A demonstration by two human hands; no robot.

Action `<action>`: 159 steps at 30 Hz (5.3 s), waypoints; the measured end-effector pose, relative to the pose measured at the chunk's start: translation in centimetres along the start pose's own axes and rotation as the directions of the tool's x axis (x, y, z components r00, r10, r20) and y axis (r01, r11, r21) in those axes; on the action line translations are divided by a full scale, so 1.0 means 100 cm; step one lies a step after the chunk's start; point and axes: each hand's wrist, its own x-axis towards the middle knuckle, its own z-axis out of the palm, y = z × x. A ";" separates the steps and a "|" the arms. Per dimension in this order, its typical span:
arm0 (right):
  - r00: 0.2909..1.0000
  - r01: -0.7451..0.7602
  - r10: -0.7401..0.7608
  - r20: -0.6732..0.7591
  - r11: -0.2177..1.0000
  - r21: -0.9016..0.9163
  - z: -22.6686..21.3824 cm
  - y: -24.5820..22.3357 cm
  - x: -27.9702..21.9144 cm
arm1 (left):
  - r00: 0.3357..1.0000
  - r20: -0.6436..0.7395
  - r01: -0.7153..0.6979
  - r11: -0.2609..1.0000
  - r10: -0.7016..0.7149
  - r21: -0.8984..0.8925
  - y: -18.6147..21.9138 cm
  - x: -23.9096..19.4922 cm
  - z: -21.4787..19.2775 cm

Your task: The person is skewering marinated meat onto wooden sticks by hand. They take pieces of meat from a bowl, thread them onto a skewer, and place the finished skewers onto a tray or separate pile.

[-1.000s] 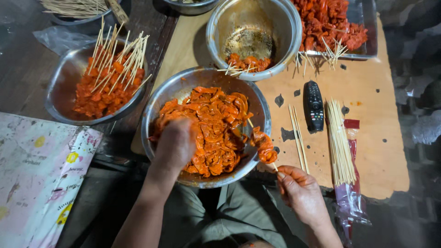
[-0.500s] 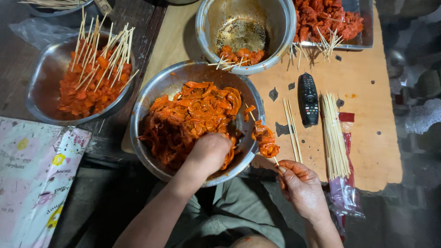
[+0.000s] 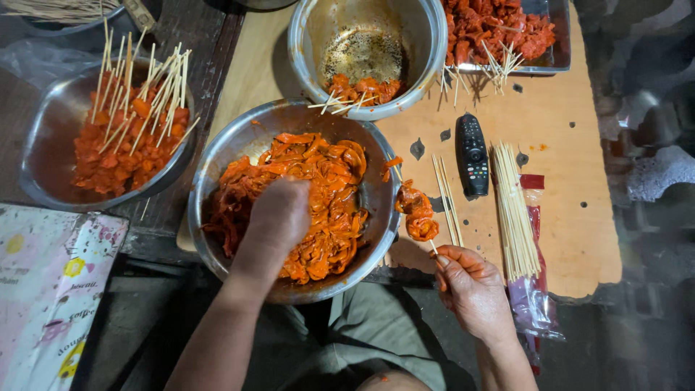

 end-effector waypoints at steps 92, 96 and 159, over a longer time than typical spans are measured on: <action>0.976 -0.177 0.176 0.126 0.984 -0.004 0.014 0.018 -0.017 | 0.829 0.472 0.305 0.950 -0.299 0.066 0.020 -0.034 -0.024; 0.958 -0.150 0.114 0.263 0.981 0.124 0.016 0.017 -0.021 | 0.990 0.120 0.116 0.920 -0.076 -0.374 0.035 -0.029 -0.031; 0.947 -0.052 0.112 0.300 0.979 -0.199 0.045 0.039 -0.040 | 0.794 0.230 0.341 0.099 -0.562 -0.935 0.016 -0.075 -0.003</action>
